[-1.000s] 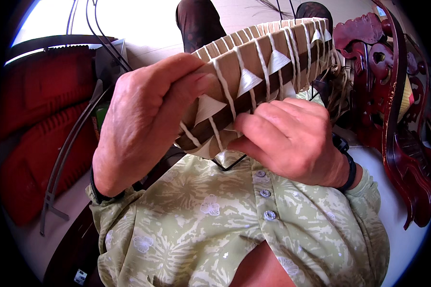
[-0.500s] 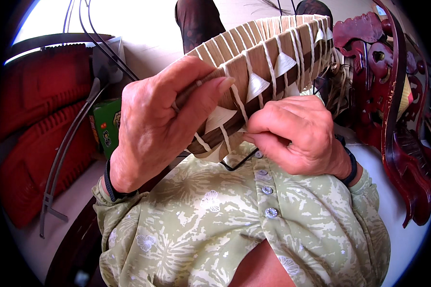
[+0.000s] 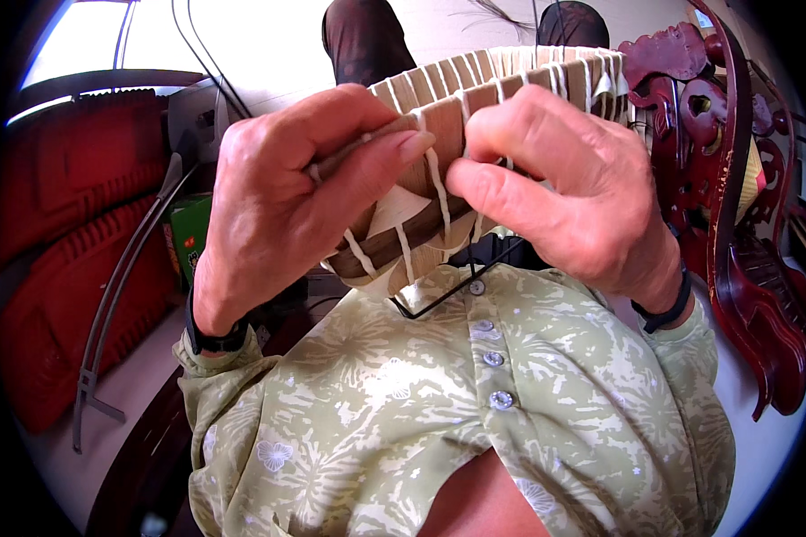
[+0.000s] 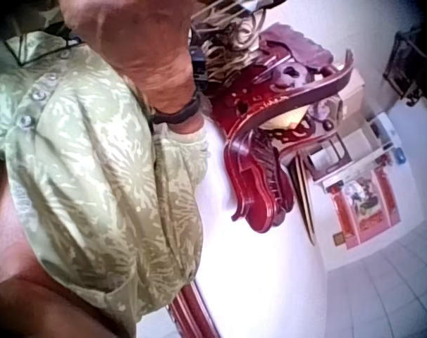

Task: The person weaves white strips through a wooden frame with horizontal strings, folding and tucking the ends by hand to secure them.

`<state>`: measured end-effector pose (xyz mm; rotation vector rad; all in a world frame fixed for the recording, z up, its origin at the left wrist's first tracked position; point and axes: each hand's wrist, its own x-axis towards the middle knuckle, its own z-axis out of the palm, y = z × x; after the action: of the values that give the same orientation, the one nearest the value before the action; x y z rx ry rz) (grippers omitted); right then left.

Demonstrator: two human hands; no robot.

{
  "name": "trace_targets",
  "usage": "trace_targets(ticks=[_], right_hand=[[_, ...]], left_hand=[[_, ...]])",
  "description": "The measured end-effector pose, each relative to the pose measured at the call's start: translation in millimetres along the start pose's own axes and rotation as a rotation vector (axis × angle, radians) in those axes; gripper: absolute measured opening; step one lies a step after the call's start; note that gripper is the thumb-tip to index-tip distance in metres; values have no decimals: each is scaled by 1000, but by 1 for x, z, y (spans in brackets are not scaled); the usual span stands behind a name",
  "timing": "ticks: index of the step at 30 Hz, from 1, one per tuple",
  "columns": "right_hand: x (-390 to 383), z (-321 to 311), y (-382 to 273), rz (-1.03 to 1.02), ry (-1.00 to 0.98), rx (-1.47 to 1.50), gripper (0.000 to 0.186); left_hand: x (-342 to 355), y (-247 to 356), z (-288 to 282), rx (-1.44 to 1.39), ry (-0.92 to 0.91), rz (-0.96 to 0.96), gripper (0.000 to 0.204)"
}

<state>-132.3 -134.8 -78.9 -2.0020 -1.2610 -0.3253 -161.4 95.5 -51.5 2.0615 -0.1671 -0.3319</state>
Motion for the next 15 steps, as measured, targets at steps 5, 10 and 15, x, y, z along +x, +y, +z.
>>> trace_targets(ticks=[5,10,15], right_hand=[[-9,5,15,-7,44,84,28],[-13,9,15,80,88,106,26],[-14,8,17,115,65,153,25]], left_hand=[[7,-3,1,28,-30,37,9],[8,-8,2,12,-18,55,11],[7,-10,1,4,-9,61,11]])
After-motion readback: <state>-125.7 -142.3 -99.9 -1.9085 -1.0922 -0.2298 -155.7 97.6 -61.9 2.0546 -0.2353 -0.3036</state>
